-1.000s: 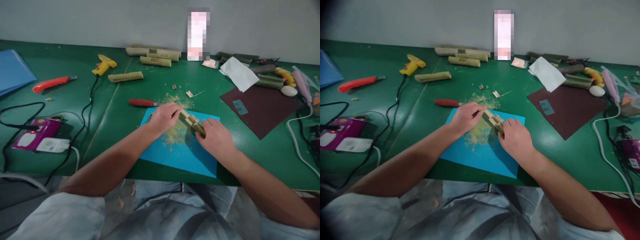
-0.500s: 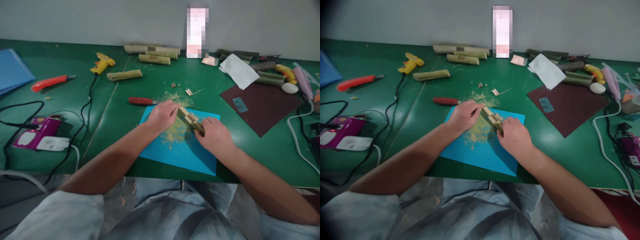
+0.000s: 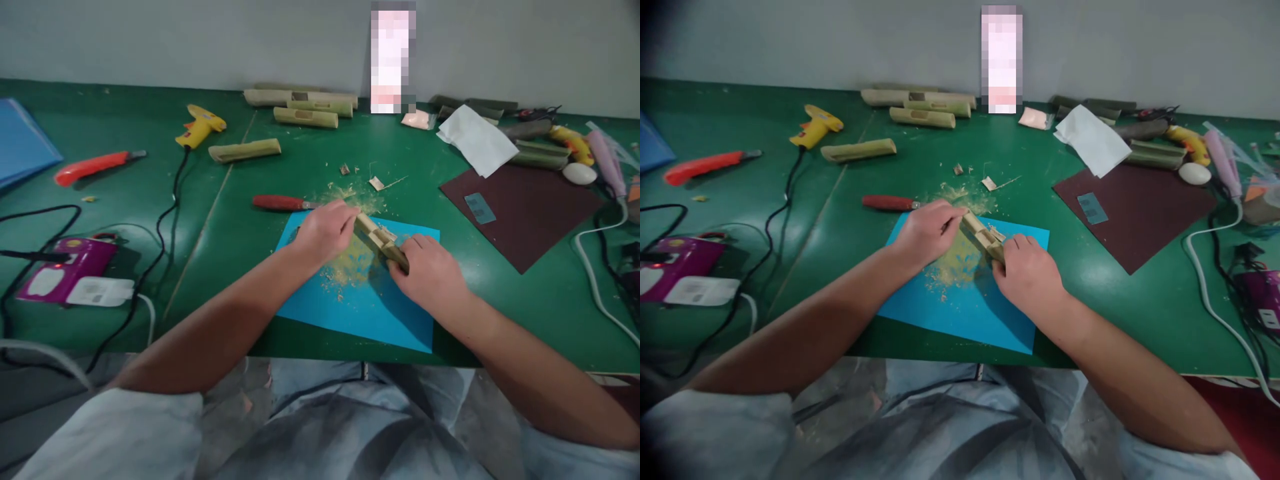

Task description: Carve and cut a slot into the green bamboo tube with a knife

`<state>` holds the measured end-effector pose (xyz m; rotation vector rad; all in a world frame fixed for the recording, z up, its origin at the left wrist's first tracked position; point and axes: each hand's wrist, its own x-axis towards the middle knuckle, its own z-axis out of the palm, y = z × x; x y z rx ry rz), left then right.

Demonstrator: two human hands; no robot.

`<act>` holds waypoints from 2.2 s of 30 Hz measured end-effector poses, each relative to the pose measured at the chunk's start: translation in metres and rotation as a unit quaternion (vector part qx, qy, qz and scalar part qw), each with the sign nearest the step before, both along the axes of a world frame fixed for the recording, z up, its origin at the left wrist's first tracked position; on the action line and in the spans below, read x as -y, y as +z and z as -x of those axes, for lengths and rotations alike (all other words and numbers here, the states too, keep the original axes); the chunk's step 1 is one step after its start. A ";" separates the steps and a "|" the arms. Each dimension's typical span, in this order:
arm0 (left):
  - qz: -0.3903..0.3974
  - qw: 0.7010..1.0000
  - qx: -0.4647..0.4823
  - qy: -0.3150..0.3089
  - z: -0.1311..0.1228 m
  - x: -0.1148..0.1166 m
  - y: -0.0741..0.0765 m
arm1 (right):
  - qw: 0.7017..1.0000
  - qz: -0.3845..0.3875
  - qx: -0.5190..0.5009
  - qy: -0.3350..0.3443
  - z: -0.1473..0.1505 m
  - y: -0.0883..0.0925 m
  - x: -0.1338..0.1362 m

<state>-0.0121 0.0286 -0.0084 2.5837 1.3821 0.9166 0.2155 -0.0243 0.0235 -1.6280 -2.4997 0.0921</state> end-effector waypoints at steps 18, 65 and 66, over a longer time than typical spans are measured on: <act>0.010 0.999 -0.009 -0.037 0.001 -0.005 0.000 | 1.000 -0.005 0.001 0.009 -0.002 -0.003 -0.001; 0.011 0.999 0.030 -0.039 -0.002 -0.001 -0.002 | 1.000 -0.009 0.006 0.009 0.000 -0.001 0.000; 0.007 0.999 0.035 -0.037 -0.003 -0.001 -0.002 | 1.000 -0.008 0.007 0.008 0.000 -0.001 0.000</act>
